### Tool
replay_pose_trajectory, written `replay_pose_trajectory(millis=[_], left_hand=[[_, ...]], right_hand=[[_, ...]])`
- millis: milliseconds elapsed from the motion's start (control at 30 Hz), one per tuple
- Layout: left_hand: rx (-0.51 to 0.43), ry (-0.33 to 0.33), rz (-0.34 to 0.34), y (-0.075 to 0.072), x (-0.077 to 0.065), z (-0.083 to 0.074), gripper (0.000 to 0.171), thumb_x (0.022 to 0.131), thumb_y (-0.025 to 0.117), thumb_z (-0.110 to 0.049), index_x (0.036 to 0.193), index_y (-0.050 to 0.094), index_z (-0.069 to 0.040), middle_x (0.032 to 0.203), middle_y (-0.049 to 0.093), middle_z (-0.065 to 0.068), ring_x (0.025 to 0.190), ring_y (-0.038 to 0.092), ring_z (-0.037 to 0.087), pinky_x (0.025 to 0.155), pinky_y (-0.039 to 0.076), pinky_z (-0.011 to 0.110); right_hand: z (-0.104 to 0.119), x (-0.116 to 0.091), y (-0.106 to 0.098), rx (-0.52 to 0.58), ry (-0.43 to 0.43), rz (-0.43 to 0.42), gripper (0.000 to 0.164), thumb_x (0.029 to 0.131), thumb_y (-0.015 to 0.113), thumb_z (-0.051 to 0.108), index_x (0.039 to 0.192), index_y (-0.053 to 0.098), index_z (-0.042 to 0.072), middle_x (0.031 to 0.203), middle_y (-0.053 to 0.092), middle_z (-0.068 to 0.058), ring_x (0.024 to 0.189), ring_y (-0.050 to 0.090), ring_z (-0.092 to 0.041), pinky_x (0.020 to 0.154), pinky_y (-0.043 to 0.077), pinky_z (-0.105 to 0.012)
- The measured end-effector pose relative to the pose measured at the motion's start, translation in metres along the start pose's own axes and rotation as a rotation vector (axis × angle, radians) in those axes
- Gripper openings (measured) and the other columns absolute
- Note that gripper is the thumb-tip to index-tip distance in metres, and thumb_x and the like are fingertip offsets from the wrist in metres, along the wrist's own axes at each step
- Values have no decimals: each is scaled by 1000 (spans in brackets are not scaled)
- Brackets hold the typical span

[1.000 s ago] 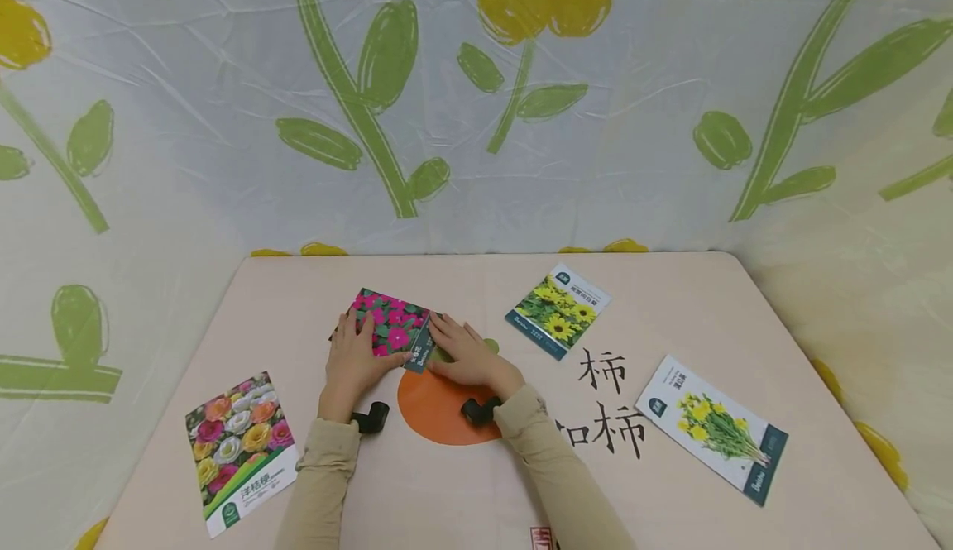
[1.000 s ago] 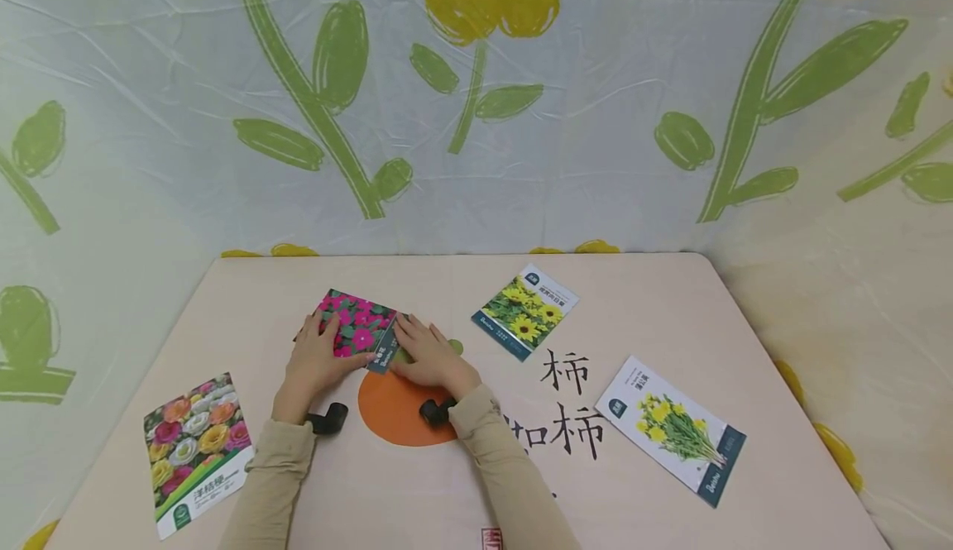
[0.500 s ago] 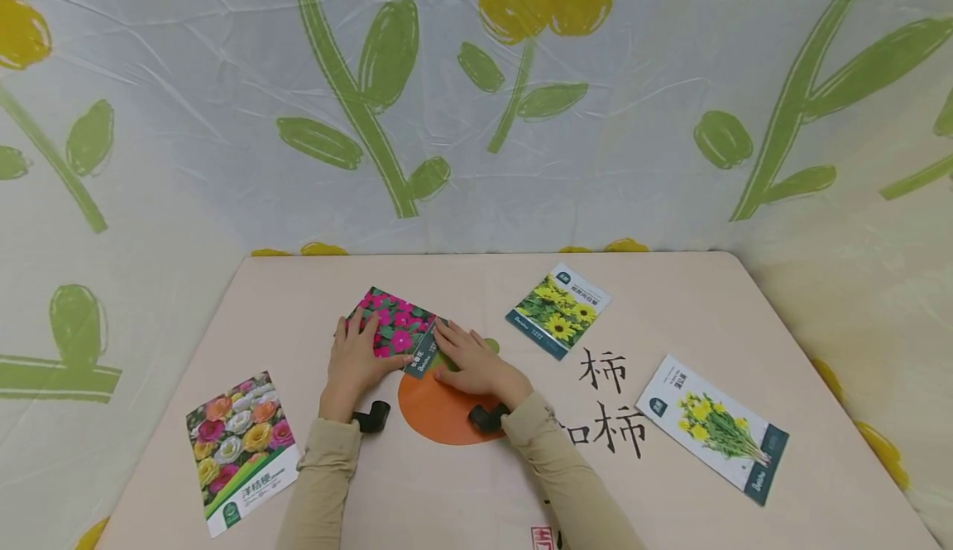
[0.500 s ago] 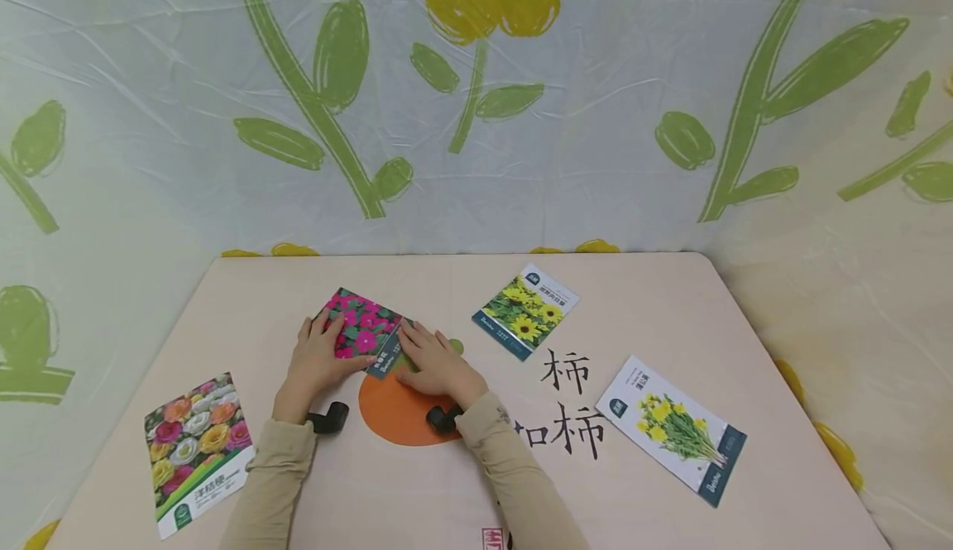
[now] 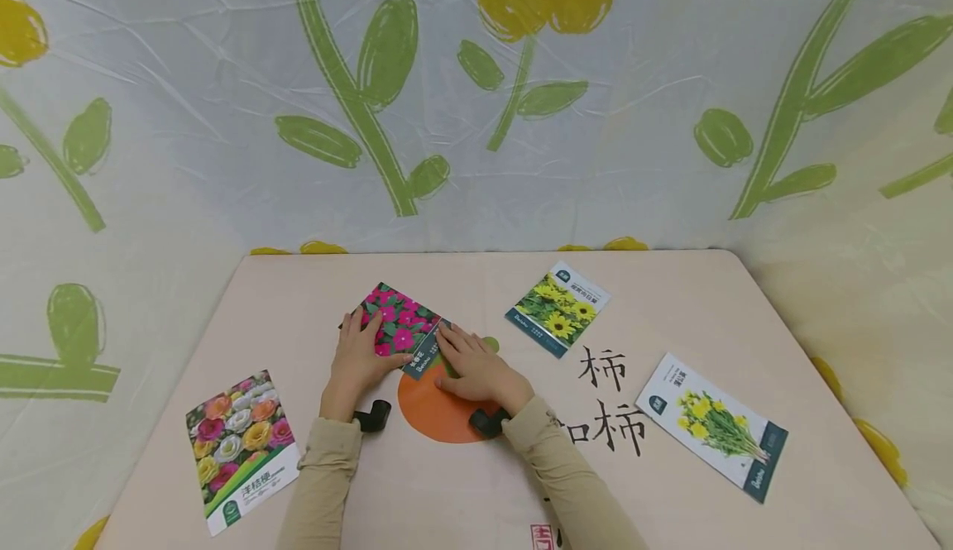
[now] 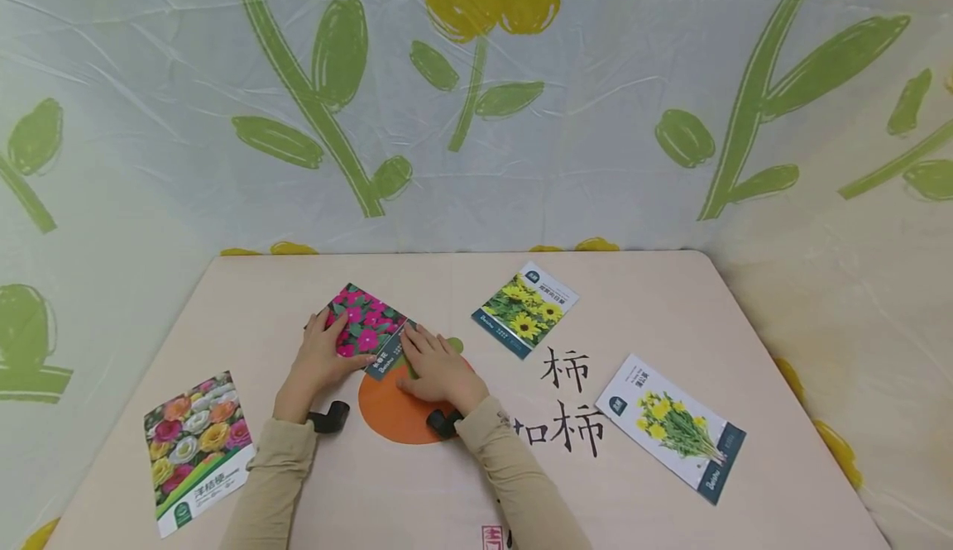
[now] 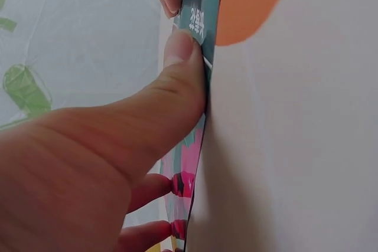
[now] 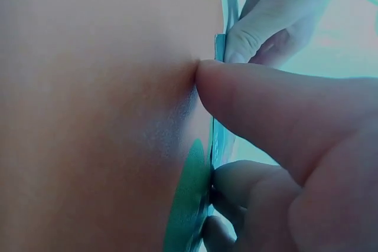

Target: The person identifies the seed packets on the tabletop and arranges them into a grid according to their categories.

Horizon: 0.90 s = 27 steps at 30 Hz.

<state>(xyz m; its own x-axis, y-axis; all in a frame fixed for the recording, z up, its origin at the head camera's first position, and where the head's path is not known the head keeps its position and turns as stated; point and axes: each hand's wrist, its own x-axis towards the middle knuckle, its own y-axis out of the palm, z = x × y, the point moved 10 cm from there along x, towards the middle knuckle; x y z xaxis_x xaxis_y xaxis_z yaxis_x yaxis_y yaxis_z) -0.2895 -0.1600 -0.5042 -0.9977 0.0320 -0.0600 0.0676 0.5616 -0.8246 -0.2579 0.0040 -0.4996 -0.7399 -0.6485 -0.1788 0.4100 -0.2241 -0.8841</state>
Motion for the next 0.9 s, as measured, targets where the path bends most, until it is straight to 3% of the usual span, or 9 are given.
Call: replay_pose_trajectory(millis=[333,900], left_hand=[[-1,25,27,0,1,-1,98,80,82,-43,152,34,3,161,9,30,147,1,49,113,19,65],[-35,41,36,3,-1,-1,99,81,82,-42,153,31,3,161,7,29,147,2,49,111,24,66]], right_hand=[[1,8,-18,145,-45,-112,60,101,58,26,149,38,-4,159,29,-16,145,26,-36,115,30,-50],[5,51,-26,168,-180,-45,50,103,53,17,145,43,-8,156,33,-21,144,32,-35,117,29,-43]])
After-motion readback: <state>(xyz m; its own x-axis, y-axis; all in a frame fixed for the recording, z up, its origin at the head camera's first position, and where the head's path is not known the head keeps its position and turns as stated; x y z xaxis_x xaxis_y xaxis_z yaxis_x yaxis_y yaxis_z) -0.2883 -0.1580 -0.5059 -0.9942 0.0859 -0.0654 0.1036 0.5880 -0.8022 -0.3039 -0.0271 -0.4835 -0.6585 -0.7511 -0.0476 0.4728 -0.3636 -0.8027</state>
